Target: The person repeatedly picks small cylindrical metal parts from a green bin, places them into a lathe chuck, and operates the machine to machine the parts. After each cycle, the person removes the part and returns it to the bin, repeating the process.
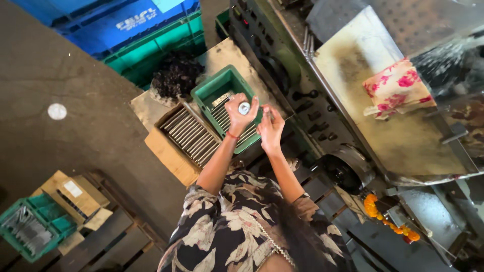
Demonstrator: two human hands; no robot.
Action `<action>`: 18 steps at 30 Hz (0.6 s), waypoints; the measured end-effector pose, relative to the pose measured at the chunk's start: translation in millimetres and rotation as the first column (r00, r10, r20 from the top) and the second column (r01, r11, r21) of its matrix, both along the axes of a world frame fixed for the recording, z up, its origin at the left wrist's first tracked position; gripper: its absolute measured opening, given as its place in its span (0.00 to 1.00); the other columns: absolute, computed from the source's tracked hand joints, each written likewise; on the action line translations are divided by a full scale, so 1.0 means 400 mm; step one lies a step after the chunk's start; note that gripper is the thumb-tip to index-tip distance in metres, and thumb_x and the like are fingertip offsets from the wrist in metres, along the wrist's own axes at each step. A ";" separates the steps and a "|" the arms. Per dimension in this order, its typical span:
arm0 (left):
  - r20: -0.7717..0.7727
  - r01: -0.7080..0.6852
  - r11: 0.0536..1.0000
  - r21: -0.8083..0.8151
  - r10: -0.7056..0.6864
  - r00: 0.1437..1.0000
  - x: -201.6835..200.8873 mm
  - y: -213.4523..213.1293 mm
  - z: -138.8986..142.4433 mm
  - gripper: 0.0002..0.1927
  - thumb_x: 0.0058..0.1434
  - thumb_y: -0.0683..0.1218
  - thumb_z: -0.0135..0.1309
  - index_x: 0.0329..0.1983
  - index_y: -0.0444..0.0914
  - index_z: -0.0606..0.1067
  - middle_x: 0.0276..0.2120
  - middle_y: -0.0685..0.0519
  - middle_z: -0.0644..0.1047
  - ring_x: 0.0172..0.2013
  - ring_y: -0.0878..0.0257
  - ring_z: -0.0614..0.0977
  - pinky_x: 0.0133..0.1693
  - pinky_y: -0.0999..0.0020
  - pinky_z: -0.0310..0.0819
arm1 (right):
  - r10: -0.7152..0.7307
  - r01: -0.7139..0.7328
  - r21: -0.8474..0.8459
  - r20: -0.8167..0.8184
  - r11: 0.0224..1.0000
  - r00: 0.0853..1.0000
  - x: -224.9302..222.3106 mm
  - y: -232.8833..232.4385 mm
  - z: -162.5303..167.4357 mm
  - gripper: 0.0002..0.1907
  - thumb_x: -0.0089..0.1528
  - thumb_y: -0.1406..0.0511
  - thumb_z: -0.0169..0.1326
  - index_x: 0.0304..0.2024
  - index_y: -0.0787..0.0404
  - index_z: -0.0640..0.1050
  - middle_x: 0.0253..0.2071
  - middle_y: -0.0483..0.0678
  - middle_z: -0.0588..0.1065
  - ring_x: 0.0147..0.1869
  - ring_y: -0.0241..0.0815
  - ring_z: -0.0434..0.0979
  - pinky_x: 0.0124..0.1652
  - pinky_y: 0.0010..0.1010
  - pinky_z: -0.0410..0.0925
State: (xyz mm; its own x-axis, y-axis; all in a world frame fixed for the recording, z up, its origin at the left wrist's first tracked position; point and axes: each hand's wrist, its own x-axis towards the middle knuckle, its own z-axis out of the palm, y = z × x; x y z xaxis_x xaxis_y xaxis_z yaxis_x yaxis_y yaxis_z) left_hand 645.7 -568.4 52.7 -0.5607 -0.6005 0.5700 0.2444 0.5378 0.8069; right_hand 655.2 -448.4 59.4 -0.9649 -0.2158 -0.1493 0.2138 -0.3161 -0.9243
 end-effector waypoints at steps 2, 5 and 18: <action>-0.009 0.000 1.000 -0.001 0.000 1.000 -0.001 -0.019 0.001 0.21 0.55 0.43 0.66 0.18 0.38 0.64 0.18 0.48 0.67 0.20 0.52 0.68 0.25 0.60 0.61 | -0.024 0.026 -0.028 0.053 0.999 0.998 0.007 -0.021 -0.010 0.17 0.70 0.57 0.54 0.51 0.65 0.75 0.20 0.36 0.60 0.17 0.26 0.55 0.19 0.23 0.55; -0.008 -0.020 0.997 -0.073 0.019 1.000 -0.004 -0.046 0.003 0.21 0.53 0.43 0.66 0.18 0.39 0.63 0.18 0.48 0.67 0.20 0.51 0.68 0.25 0.58 0.61 | -0.066 0.069 -0.045 0.064 0.997 0.996 0.016 -0.051 -0.021 0.16 0.70 0.59 0.54 0.52 0.65 0.75 0.23 0.37 0.64 0.18 0.26 0.57 0.20 0.24 0.57; -0.059 0.055 0.994 -0.091 -0.061 0.996 -0.053 -0.084 0.038 0.18 0.50 0.43 0.64 0.18 0.41 0.65 0.16 0.49 0.66 0.19 0.51 0.68 0.26 0.58 0.63 | -0.113 0.104 -0.227 -0.028 0.968 0.993 -0.002 -0.107 -0.002 0.10 0.74 0.63 0.52 0.50 0.64 0.73 0.23 0.38 0.65 0.20 0.26 0.57 0.21 0.23 0.54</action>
State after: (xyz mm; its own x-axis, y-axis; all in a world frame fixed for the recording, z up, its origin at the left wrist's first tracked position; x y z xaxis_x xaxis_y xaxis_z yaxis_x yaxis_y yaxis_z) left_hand 624.6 -602.2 67.9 -0.5551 -0.5135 0.6543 0.3252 0.5900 0.7390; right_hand 654.5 -491.0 58.6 -0.9887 -0.1330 -0.0688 0.1302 -0.5363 -0.8339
